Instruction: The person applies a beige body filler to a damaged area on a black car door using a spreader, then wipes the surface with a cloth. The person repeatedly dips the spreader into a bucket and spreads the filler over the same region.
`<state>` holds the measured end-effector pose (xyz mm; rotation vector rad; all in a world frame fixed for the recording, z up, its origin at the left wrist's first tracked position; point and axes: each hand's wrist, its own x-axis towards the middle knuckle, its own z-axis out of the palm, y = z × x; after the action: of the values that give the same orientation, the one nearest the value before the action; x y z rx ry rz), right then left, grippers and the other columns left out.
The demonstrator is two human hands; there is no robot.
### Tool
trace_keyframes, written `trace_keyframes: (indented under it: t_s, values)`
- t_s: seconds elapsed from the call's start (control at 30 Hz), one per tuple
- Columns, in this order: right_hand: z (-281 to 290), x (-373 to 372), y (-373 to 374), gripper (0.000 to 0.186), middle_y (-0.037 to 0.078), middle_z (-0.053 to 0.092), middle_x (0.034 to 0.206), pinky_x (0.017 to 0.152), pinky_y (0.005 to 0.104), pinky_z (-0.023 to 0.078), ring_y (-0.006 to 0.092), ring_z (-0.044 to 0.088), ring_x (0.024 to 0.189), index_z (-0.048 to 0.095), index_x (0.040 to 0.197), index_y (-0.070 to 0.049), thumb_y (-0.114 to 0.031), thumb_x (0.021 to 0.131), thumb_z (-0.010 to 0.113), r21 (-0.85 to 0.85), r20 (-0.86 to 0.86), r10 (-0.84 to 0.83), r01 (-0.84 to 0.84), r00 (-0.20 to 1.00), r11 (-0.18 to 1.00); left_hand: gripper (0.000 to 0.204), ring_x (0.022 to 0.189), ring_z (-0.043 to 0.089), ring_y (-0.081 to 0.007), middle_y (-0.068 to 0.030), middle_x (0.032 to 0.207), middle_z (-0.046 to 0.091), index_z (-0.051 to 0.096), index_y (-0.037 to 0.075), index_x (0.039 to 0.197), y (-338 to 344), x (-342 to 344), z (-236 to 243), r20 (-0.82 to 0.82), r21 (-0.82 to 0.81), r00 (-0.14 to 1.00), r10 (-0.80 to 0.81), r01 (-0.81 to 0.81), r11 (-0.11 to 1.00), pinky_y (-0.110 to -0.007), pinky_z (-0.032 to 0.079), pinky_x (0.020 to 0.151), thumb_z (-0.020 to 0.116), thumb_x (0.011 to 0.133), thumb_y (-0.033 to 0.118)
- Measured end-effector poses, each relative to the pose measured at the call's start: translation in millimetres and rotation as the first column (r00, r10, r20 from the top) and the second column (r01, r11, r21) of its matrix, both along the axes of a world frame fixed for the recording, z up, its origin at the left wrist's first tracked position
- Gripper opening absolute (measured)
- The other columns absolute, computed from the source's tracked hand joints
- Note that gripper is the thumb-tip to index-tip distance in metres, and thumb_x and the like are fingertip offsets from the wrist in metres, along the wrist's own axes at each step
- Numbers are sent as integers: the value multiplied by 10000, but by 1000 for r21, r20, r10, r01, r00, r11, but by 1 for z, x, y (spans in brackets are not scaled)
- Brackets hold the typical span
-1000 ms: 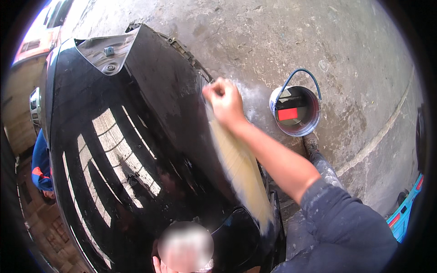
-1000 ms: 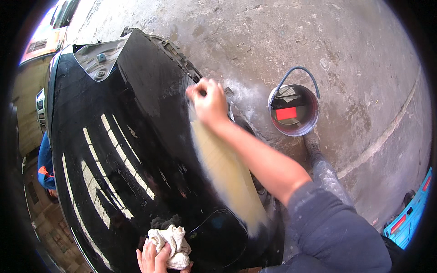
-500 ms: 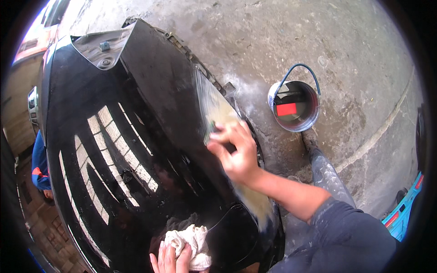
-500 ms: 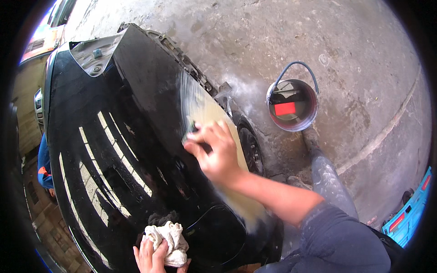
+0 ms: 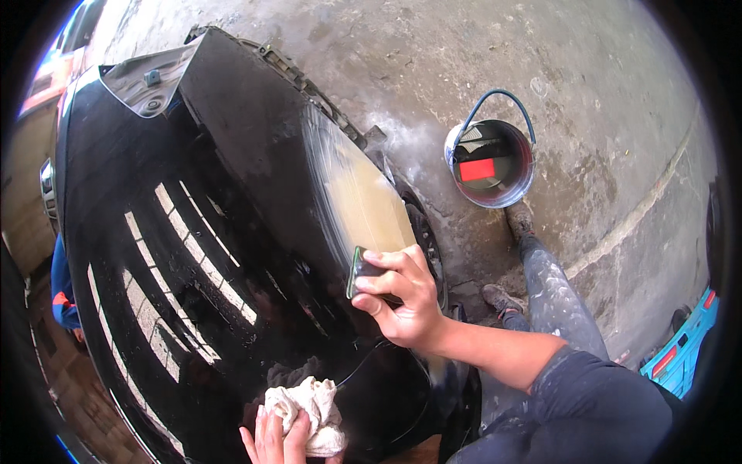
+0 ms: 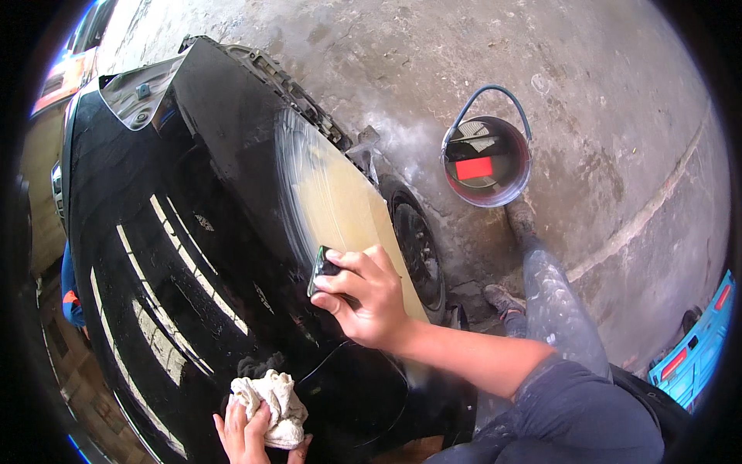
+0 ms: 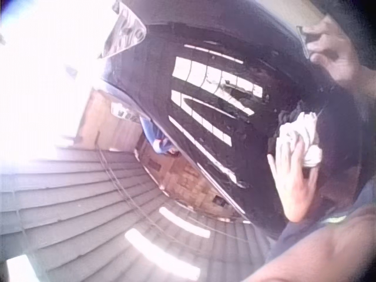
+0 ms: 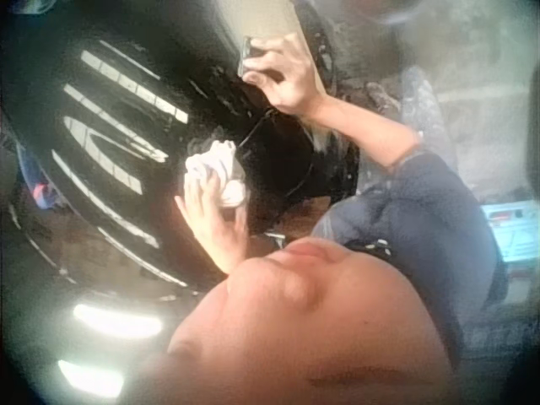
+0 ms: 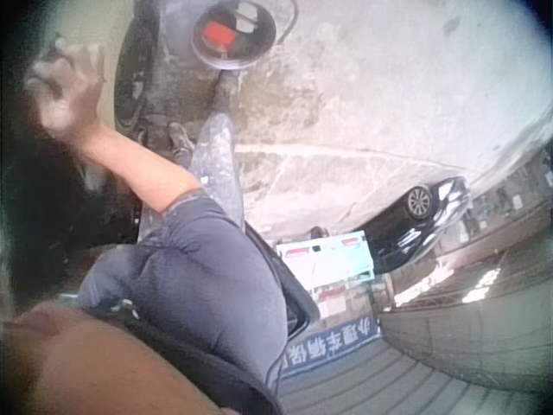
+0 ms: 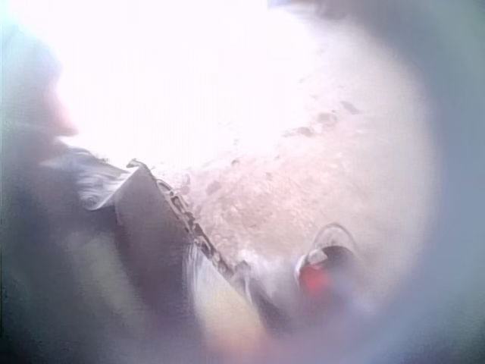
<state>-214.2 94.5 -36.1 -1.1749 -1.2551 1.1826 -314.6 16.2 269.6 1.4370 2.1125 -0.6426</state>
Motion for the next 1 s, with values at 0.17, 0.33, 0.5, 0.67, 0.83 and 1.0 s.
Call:
trace_keyframes:
  t_s: [0.17, 0.33, 0.5, 0.67, 0.83, 1.0]
  values:
    - [-69, -38, 100, 154, 90, 748, 976, 1033, 492, 490, 355, 691, 1013, 758, 932, -110, -238, 967, 837, -112, -35, -15, 11, 999, 994, 764, 1563, 504, -429, -230, 1579, 610, 678, 108, 1492, -3, 1, -3, -1, 36, 1000, -17, 17, 999, -694, 271, 1329, 908, 765, 68]
    - [-117, -69, 169, 257, 115, 767, 980, 927, 419, 552, 280, 722, 974, 752, 954, -52, -294, 1005, 822, -152, 66, -133, 142, 989, 978, 769, 1559, 501, -437, -236, 1565, 619, 667, 99, 1503, -2, 1, -1, 30, 16, 1000, 3, -3, 1000, -686, 282, 1324, 902, 772, 60]
    - [-42, -7, 34, 180, 130, 758, 998, 976, 506, 510, 326, 730, 1044, 769, 970, -108, -205, 909, 908, 99, 24, -28, 25, 999, 995, 781, 1565, 493, -443, -244, 1568, 617, 656, 95, 1519, 1, 2, -1, 28, -4, 1000, -14, 15, 1000, -686, 278, 1323, 939, 792, 114]
    - [-87, -36, 98, 136, 90, 740, 901, 926, 428, 510, 259, 720, 918, 729, 938, -82, -155, 963, 840, 62, 27, -99, 97, 995, 993, 819, 1573, 480, -453, -243, 1581, 616, 631, 80, 1540, 0, 4, -4, 14, 20, 1000, -7, 6, 1000, -685, 267, 1324, 982, 818, 244]
    - [-165, -78, 185, 252, 65, 803, 903, 792, 359, 550, 154, 701, 835, 783, 994, -57, -298, 998, 856, -218, -40, -121, 110, 992, 970, 1004, 1637, 345, -515, -261, 1731, 458, 470, 56, 1683, 3, 6, -9, 29, 0, 999, -27, 27, 1000, -673, 234, 1342, 967, 842, 286]
    - [-212, -77, 210, 232, 93, 845, 970, 830, 401, 593, 222, 780, 901, 812, 1020, -88, -314, 993, 856, -413, 48, -91, 103, 995, 905, 1037, 1673, 230, -553, -304, 1805, 311, 359, 52, 1753, 7, 7, -15, 32, -7, 998, -54, 54, 999, -644, 213, 1362, 900, 907, 312]
